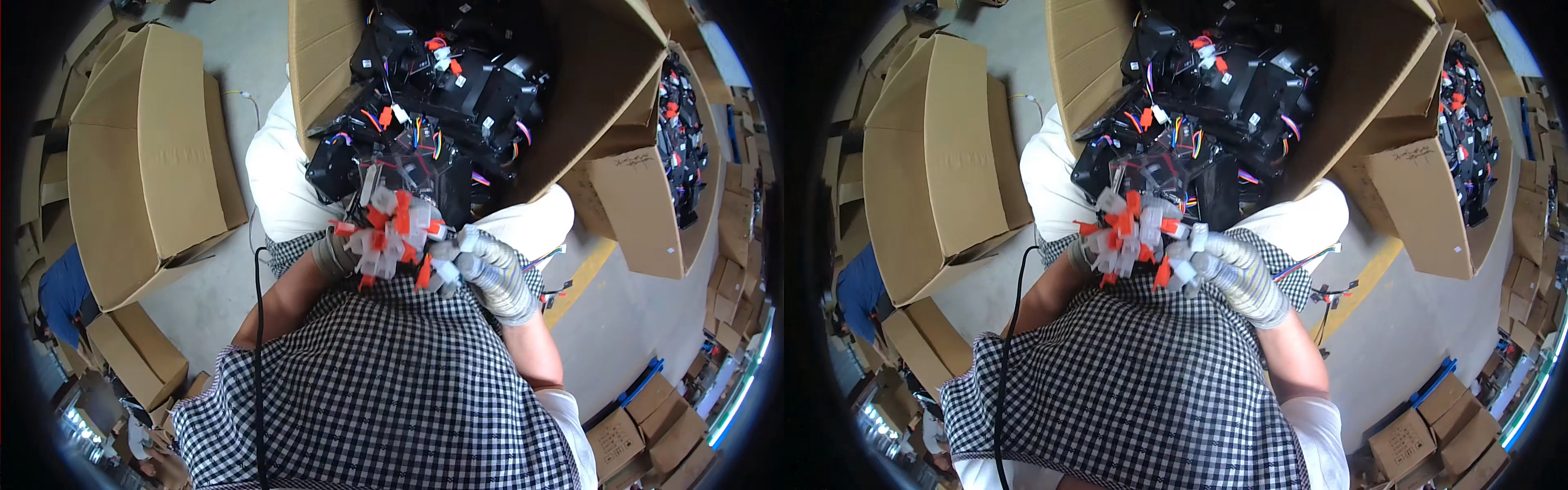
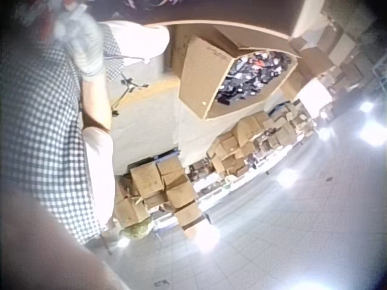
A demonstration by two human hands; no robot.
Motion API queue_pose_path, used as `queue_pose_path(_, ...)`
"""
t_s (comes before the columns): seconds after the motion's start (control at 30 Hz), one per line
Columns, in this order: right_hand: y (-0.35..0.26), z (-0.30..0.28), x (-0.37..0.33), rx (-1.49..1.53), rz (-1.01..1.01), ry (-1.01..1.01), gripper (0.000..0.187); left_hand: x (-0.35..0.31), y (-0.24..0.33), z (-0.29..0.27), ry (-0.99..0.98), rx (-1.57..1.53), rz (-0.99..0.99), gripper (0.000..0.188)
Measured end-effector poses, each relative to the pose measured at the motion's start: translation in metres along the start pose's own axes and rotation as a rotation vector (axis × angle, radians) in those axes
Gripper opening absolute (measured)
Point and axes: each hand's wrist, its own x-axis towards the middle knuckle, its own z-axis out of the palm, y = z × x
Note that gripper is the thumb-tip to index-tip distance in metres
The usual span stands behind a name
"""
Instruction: The person sorts electronic modules with wiring harnesses by hand, taking them from a large cardboard box on the floor.
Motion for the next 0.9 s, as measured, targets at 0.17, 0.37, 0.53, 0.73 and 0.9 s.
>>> queue_pose_path(0.17, -0.020, -0.012, -0.022, -0.408, 0.060, 0.474, 0.030, 0.029, -0.066, 0.102, 0.090, 0.297, 0.746, 0.013)
queue_pose_path(0.37, -0.009, -0.017, -0.020, -0.609, -0.070, 0.291, 0.027, 0.037, -0.074, 0.109, 0.191, 0.763, 1.066, 0.014)
queue_pose_path(0.53, -0.021, -0.013, -0.004, -0.271, 0.186, 0.176, 0.036, 0.038, -0.062, 0.096, -0.011, 0.990, 1.042, 0.017)
queue_pose_path(0.73, 0.024, -0.033, 0.006, 0.591, 0.258, -0.022, 0.036, 0.027, -0.066, 0.089, 0.249, 0.810, 1.155, 0.017)
queue_pose_path(0.9, 0.031, -0.020, 0.006, 0.934, 0.199, 0.033, 0.028, 0.036, -0.057, 0.084, -0.340, 1.004, 0.957, 0.040)
